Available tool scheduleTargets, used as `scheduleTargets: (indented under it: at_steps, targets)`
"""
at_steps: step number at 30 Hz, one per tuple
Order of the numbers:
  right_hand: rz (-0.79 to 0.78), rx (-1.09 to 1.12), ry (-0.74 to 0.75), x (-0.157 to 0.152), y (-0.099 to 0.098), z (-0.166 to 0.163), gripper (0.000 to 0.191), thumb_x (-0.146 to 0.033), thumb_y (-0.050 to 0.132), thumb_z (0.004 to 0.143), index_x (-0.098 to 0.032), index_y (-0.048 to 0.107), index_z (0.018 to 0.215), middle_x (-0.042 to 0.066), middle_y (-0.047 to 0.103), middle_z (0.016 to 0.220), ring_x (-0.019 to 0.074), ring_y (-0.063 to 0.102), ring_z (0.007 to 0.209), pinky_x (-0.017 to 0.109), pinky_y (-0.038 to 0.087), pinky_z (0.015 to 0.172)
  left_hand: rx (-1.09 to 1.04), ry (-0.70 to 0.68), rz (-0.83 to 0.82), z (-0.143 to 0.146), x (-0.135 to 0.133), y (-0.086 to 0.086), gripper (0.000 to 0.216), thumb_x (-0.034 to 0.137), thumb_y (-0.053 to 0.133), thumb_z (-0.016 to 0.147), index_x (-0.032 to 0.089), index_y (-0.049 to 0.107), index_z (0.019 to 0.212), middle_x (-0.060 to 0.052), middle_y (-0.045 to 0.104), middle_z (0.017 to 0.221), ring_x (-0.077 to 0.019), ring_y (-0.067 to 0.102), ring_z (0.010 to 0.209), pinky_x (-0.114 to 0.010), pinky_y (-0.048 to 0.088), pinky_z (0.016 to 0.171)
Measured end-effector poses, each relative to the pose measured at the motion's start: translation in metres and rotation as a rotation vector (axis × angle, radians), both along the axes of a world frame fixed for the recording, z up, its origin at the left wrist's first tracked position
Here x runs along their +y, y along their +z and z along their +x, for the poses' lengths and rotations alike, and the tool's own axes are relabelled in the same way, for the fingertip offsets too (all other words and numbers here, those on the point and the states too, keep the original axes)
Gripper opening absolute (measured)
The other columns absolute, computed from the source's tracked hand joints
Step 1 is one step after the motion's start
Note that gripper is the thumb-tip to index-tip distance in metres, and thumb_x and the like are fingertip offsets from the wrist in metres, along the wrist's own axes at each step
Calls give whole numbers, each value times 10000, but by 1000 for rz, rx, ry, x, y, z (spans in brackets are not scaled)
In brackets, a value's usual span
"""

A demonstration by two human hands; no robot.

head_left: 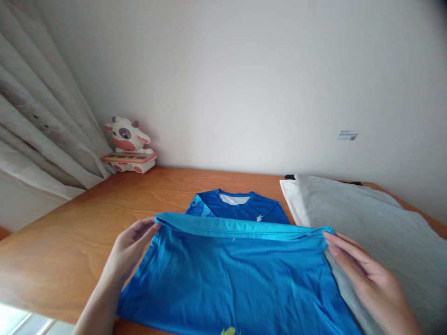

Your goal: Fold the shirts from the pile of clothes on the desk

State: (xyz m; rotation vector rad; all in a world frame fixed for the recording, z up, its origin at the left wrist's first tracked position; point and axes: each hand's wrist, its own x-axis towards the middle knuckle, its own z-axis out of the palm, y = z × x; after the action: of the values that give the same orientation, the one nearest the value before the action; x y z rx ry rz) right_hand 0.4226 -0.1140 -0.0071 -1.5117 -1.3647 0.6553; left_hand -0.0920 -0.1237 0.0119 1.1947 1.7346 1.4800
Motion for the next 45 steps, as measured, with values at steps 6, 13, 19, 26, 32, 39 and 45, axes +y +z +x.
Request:
scheduleTargets:
  at_steps: [6,13,19,26,32,39,45]
  targets:
    - [41,20,74,18,14,-3,467,-603,673,821,-285,759,1153,63,654,1382,304,572,1323,351,508,1072,-152,-14,61,6,30,10,640,700,847,556,183,691,900,-65,765,894,-241,729,873,-361,601,824]
    - [12,85,146,72,14,-2,533,-568,735,765,-253,726,1195,102,617,1427,316,666,1198,394,566,998,-208,34,28,4,88,19,556,534,913,551,162,668,885,52,625,561,-82,540,464,-165,406,439]
    - [-160,303,199,110,-15,-2,488,-483,819,678,-227,745,1087,96,790,1069,330,709,1116,475,577,986,-492,28,-110,14,126,12,218,203,817,785,144,607,779,-62,732,699,-82,599,458,-150,423,404]
    - [-157,317,189,142,-20,-11,417,-422,778,721,-230,741,1090,96,721,1269,309,687,1165,427,610,945,-578,60,-72,30,154,3,147,114,707,898,149,584,826,-96,765,805,-110,714,634,-191,578,617]
    - [-135,289,148,164,-33,-14,387,-384,722,737,-234,727,1094,102,730,1247,313,670,1194,441,596,959,-582,94,-53,36,170,-10,157,137,720,885,153,576,825,-89,761,805,-119,709,646,-212,563,634]
    - [-85,163,153,191,-38,-14,455,-381,719,708,-226,715,1136,122,635,1398,348,489,1393,514,437,1123,-452,113,-27,43,189,-14,110,147,688,877,171,593,925,-74,744,867,-138,722,824,-238,555,781]
    - [50,-265,299,153,-25,-26,484,-456,675,788,-241,689,1221,111,453,1570,340,332,1492,553,268,1213,-193,-70,-63,66,152,-2,270,93,816,654,191,704,878,-83,753,934,-250,704,959,-311,553,853]
